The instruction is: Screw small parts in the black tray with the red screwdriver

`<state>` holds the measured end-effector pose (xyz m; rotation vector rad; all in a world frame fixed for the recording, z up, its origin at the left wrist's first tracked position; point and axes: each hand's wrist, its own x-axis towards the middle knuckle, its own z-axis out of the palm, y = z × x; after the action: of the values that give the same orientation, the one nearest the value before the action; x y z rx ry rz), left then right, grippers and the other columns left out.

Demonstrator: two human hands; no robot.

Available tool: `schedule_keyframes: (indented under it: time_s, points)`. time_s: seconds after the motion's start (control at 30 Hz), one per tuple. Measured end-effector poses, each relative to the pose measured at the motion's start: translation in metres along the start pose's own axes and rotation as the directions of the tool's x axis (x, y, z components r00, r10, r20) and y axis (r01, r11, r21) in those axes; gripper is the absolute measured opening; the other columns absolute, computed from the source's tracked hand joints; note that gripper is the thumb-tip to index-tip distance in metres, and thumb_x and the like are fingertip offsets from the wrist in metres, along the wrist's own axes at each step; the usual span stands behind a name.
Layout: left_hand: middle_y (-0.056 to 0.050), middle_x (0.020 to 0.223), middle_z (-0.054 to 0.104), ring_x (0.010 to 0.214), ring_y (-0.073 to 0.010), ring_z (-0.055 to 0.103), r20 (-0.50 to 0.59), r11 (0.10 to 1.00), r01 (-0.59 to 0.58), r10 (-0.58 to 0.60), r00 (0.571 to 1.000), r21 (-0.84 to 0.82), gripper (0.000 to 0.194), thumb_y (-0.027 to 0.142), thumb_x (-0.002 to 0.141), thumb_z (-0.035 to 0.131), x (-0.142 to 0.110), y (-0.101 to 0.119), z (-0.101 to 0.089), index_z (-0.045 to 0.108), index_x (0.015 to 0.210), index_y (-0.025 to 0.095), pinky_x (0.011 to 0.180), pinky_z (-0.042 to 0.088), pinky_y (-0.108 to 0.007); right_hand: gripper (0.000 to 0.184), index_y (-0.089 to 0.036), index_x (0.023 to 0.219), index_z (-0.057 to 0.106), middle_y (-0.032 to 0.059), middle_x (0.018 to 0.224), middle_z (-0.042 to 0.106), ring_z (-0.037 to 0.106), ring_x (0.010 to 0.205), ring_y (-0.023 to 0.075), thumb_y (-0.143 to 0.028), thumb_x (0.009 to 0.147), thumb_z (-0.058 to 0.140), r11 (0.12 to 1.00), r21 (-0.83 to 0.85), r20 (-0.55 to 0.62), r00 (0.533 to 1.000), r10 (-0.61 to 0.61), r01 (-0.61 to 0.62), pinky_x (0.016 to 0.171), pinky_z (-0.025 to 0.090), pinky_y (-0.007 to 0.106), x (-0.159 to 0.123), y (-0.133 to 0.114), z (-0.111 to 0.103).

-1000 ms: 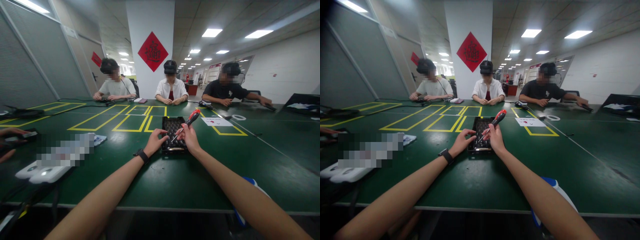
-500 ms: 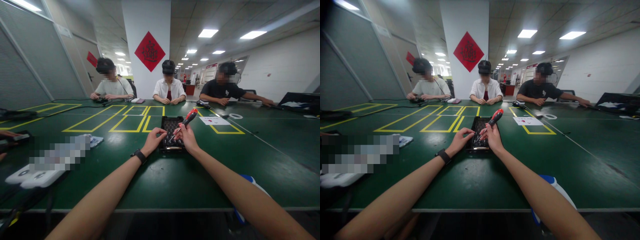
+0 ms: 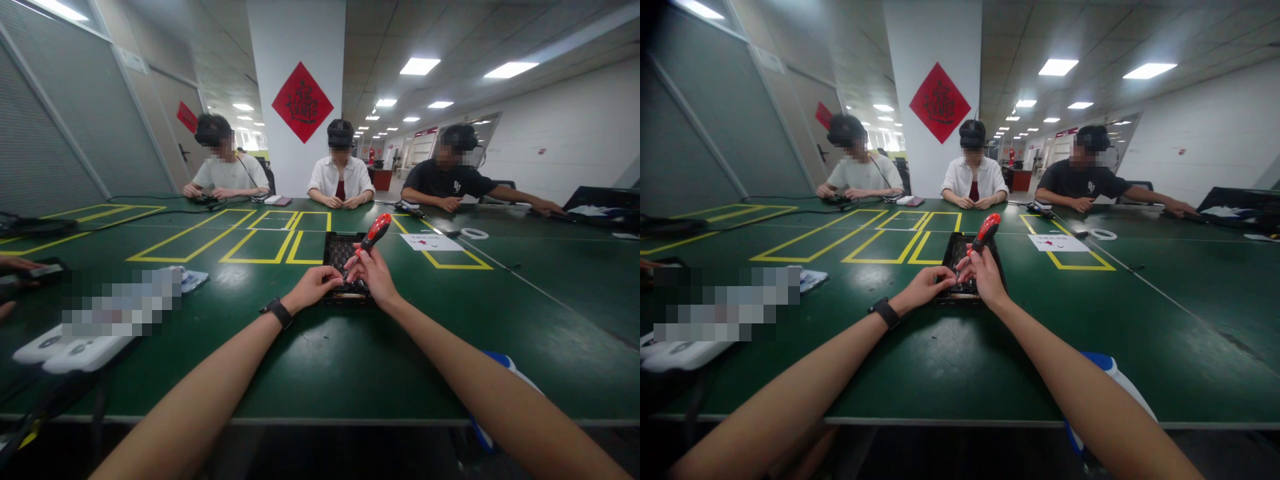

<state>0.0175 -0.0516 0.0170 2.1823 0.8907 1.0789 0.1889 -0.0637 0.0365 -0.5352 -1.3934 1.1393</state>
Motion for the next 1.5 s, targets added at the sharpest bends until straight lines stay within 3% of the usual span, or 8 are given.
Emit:
schedule_keyframes:
  time_s: [0.17, 0.37, 0.53, 0.8, 1.0, 1.3, 1.5]
  points:
    - [-0.002, 0.073, 0.063, 0.064, -0.0113, 0.053, -0.058, 1.0, 0.028, -0.028, 0.998, 0.008, 0.03, 0.041, 0.07, 0.064, -0.0015, -0.0003, 0.0021, 0.063, 0.08, 0.012, 0.062, 0.041, -0.023, 0.03, -0.023, 0.107, 0.041, -0.0013, 0.076, 0.062, 0.059, 0.052, 0.0091, -0.043, 0.085, 0.044, 0.998, -0.048, -0.014, 0.999, -0.046, 0.045, 0.05, 0.044, 0.022, -0.0009, -0.0007, 0.0033]
    - [-0.004, 0.08, 0.067, 0.071, -0.013, 0.057, -0.027, 1.0, -0.015, 0.014, 1.0, -0.012, 0.027, 0.036, 0.081, 0.053, -0.0036, 0.0028, -0.0003, 0.067, 0.085, 0.013, 0.069, 0.043, -0.024, 0.035, -0.023, 0.114, 0.04, -0.0001, 0.078, 0.062, 0.059, 0.054, 0.0096, -0.043, 0.087, 0.04, 0.998, -0.043, 0.015, 0.999, -0.034, 0.034, 0.053, 0.045, 0.024, -0.0019, 0.002, 0.0046]
    - [-0.003, 0.074, 0.064, 0.063, -0.0107, 0.053, -0.088, 1.0, 0.023, -0.023, 0.996, -0.001, 0.03, 0.039, 0.07, 0.066, -0.0028, 0.0023, 0.001, 0.064, 0.083, 0.012, 0.061, 0.042, -0.022, 0.033, -0.022, 0.111, 0.041, -0.0008, 0.077, 0.061, 0.058, 0.052, 0.0087, -0.044, 0.086, 0.042, 0.997, -0.062, 0.019, 0.999, -0.05, 0.051, 0.052, 0.045, 0.023, -0.0019, 0.0043, 0.0047]
    - [-0.004, 0.078, 0.065, 0.069, -0.0122, 0.054, -0.005, 1.0, -0.021, 0.021, 1.0, 0.0, 0.028, 0.036, 0.082, 0.051, -0.0027, 0.0027, -0.0002, 0.065, 0.085, 0.013, 0.066, 0.041, -0.024, 0.04, -0.022, 0.117, 0.04, -0.0002, 0.078, 0.062, 0.058, 0.052, 0.0089, -0.047, 0.085, 0.041, 0.999, -0.042, 0.009, 1.0, -0.02, 0.02, 0.053, 0.046, 0.023, -0.0023, 0.003, 0.0044]
    - [0.0, 0.069, 0.059, 0.059, -0.0089, 0.047, -0.06, 0.999, 0.032, -0.031, 0.998, 0.021, 0.031, 0.041, 0.071, 0.064, -0.0019, 0.0022, 0.0019, 0.061, 0.081, 0.013, 0.056, 0.037, -0.021, 0.037, -0.022, 0.111, 0.043, -0.001, 0.075, 0.062, 0.057, 0.052, 0.0079, -0.047, 0.084, 0.043, 0.996, -0.079, -0.03, 0.998, -0.052, 0.05, 0.052, 0.044, 0.022, -0.0019, 0.0033, 0.0049]
    - [-0.003, 0.077, 0.063, 0.069, -0.0117, 0.053, -0.003, 1.0, -0.024, 0.024, 1.0, 0.017, 0.026, 0.035, 0.082, 0.05, -0.0014, 0.0018, 0.0031, 0.064, 0.087, 0.013, 0.068, 0.04, -0.024, 0.037, -0.023, 0.116, 0.04, -0.0008, 0.078, 0.061, 0.057, 0.052, 0.0085, -0.045, 0.087, 0.039, 0.993, -0.108, 0.02, 0.998, -0.054, 0.056, 0.052, 0.044, 0.023, -0.004, 0.0039, 0.0039]
    - [0.001, 0.067, 0.057, 0.058, -0.0083, 0.045, -0.062, 0.999, 0.032, -0.032, 0.998, 0.001, 0.03, 0.04, 0.07, 0.065, -0.0024, 0.003, 0.0057, 0.059, 0.082, 0.013, 0.056, 0.036, -0.021, 0.036, -0.022, 0.112, 0.041, -0.0011, 0.077, 0.062, 0.056, 0.052, 0.0078, -0.046, 0.085, 0.042, 0.989, -0.124, 0.013, 0.997, -0.078, 0.079, 0.052, 0.044, 0.022, -0.0051, 0.0029, 0.0055]
